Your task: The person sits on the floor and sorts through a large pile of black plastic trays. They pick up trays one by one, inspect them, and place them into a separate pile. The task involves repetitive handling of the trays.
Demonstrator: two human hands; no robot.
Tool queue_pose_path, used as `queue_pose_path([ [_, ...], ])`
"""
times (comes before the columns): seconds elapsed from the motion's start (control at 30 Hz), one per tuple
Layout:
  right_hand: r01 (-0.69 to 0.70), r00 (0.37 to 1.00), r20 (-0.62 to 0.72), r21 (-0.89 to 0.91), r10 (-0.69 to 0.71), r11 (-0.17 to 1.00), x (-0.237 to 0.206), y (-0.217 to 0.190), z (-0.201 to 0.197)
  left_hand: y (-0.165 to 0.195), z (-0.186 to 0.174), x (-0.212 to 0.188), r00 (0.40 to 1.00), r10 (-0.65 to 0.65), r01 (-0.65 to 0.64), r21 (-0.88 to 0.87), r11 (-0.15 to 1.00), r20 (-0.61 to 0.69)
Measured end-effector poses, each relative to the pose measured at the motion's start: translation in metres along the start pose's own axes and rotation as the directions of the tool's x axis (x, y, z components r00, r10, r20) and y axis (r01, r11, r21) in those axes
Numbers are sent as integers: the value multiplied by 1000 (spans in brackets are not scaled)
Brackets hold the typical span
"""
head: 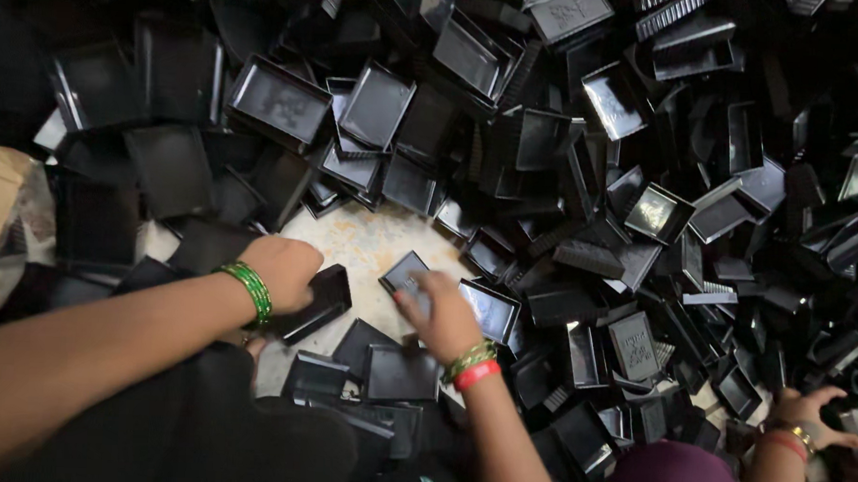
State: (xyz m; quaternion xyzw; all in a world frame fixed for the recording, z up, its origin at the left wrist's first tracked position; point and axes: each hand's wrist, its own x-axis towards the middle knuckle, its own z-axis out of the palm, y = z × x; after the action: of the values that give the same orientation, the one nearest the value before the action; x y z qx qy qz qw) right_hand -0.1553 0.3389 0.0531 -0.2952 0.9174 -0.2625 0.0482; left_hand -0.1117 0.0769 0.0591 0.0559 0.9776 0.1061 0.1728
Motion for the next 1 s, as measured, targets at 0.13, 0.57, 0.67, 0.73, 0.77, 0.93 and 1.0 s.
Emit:
queue_pose_path([
  [0.13, -25, 979, -203, -16, 21, 1000, 54, -2, -6, -1, -17, -8, 984, -73, 30, -253, 967, -161],
  [0.57, 45, 794, -596, -141, -121, 989, 181, -93, 32, -10, -39, -31, 962, 46, -86, 137, 987, 268],
  [0.67, -138, 745, -665, -67, 59, 988, 207, -95, 34, -10, -37, -33, 931, -44, 16, 79, 997, 362],
  [0.73, -241, 788, -580, 18, 207, 970, 220, -88, 31, -10, -39, -35, 918, -73, 57, 53, 997, 390],
  [0.77, -296, 799, -534, 55, 278, 954, 224, -83, 29, -11, -40, -35, 911, -85, 75, 42, 996, 403],
  [0.93, -152, 703, -611, 372, 365, 916, 205, -58, 13, -21, -38, -41, 932, -35, 42, -13, 999, 361],
  [1.0, -92, 700, -579, 508, 418, 857, 180, -52, 5, -28, -32, -45, 940, -31, 51, -49, 997, 341],
])
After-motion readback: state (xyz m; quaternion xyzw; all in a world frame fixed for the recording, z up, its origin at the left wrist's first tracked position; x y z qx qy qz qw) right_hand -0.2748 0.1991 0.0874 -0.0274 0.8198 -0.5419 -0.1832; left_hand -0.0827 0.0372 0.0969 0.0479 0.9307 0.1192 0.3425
